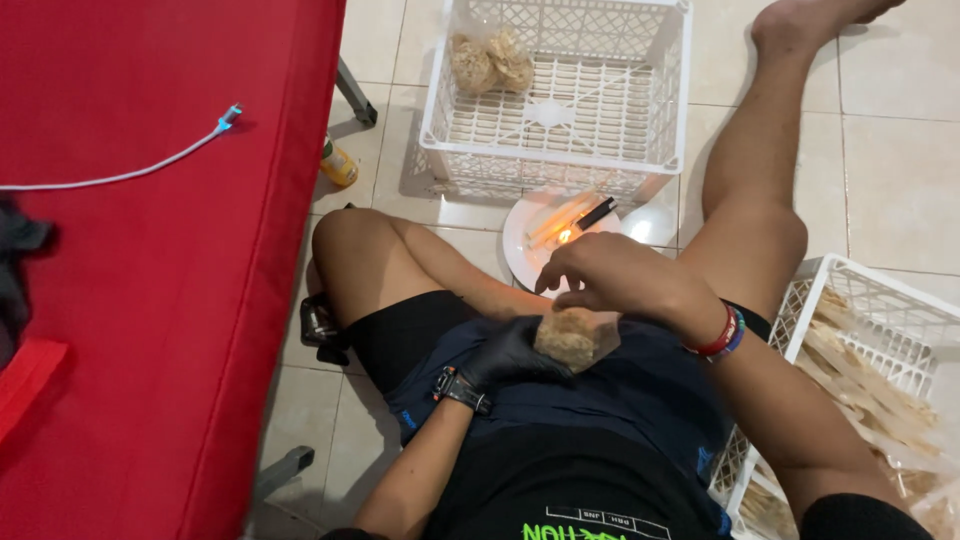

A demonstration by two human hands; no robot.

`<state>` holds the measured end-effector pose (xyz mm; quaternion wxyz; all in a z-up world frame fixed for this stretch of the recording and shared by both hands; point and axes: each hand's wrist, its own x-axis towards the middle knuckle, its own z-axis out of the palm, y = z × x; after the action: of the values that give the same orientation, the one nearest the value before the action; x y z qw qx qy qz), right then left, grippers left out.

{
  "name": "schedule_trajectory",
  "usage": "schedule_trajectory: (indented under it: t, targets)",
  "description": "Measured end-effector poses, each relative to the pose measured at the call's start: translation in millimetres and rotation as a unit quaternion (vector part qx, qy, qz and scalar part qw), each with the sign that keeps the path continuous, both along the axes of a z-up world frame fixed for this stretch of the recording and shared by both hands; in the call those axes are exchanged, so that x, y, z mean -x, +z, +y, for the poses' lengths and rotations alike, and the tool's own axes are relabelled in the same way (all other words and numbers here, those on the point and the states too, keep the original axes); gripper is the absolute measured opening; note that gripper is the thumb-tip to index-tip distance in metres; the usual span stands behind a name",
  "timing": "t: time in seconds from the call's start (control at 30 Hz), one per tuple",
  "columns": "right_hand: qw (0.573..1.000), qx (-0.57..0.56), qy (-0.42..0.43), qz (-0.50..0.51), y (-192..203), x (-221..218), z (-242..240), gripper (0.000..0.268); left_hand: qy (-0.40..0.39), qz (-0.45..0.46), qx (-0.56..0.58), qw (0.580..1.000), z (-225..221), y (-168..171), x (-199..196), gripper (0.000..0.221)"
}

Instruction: Sealing plastic bags of food items using a candle flame as a heat source

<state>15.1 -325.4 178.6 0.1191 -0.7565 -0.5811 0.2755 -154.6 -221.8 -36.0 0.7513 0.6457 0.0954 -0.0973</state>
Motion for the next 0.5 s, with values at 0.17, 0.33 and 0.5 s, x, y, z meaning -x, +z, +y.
schedule_trajectory:
  t: [0.17, 0.33, 0.5]
  targets:
    - [0.997, -0.055, -0.036, 0.044, 3, -2, -6, 0.010, 0.009, 0.013, 0.010, 1.000, -2, -1, -1, 0.064]
    - [0.943, -0.271, -0.162, 0.106, 1, -5, -46, 0.031, 0.031, 0.022, 0.014, 0.999, 3, 0, -3, 0.064]
    - [0.923, -0.301, -0.174, 0.165, -25, 13, -74, 0.076, 0.063, -0.008, 0.038, 0.997, 5, -14, -12, 0.056]
